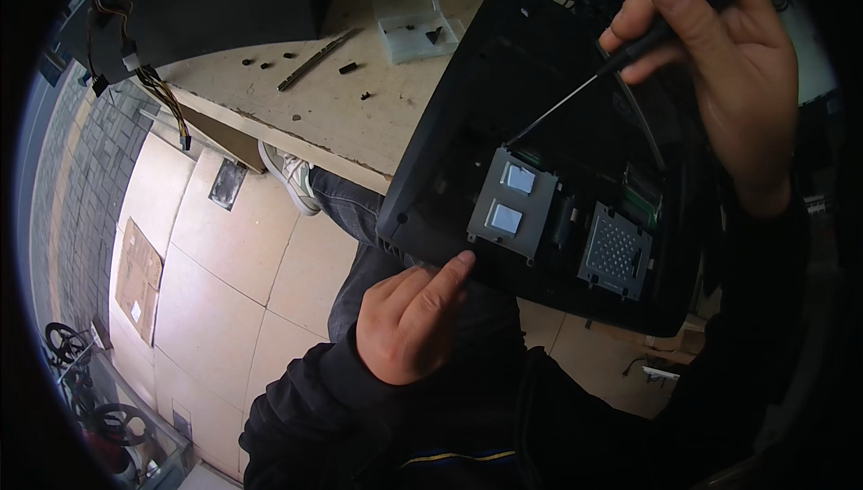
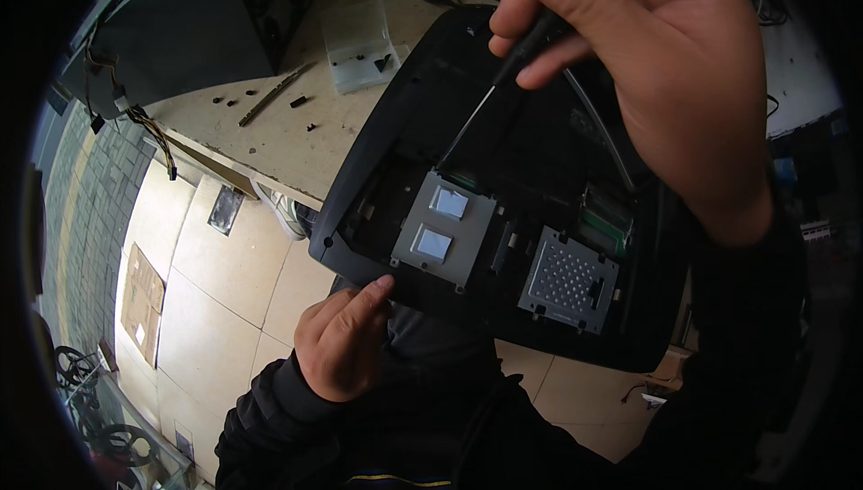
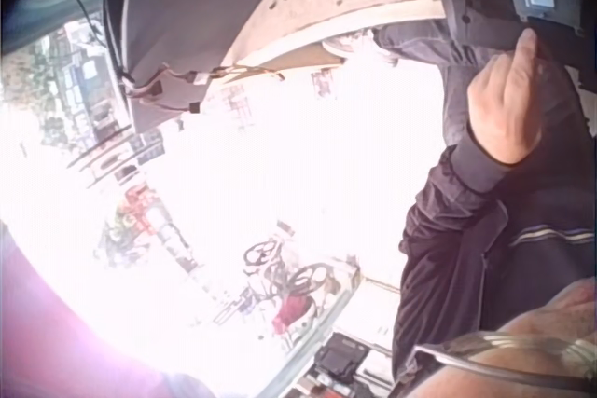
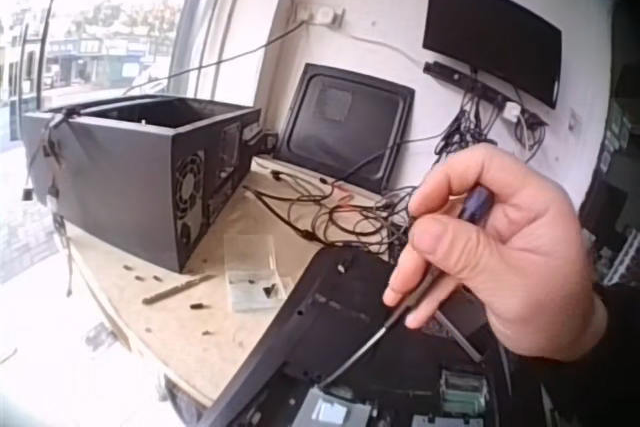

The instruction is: The person uses a screwdriver to remove and reinstall screws on the bottom cover of a laptop, then closes the cover and powers on the device. The laptop screen displays a blue square after startup.

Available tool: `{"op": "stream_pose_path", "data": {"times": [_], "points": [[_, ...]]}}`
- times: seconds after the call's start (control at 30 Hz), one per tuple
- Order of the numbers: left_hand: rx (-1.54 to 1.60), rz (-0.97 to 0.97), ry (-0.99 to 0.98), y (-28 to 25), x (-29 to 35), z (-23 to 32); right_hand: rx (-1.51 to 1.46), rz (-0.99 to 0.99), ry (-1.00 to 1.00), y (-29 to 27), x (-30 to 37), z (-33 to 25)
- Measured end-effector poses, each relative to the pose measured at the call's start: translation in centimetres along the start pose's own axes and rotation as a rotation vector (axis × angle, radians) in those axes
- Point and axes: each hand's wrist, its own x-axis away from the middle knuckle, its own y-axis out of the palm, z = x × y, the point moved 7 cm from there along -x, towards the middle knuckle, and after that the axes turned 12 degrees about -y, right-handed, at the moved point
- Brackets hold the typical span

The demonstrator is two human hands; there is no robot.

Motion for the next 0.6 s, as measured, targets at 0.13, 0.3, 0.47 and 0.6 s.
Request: {"op": "stream_pose_path", "data": {"times": [0.13, 0.3, 0.47, 0.6], "points": [[0.007, -0.006, 0.007, 0.0, 0.0, 0.1, -0.026, -0.025, 0.005, 0.1, -0.2, 0.2], [-0.005, 0.003, 0.005, 0.0, 0.0, 0.3, 0.161, -0.048, -0.064, 0.0, 0.3, -0.8], [-0.008, 0.001, 0.004, 0.1, 0.0, 0.2, 0.068, -0.044, 0.004, -0.2, 0.5, -1.0], [-0.013, 0.006, 0.012, 0.1, 0.0, 0.4, 0.135, -0.114, -0.018, -0.5, 0.6, -1.0]]}}
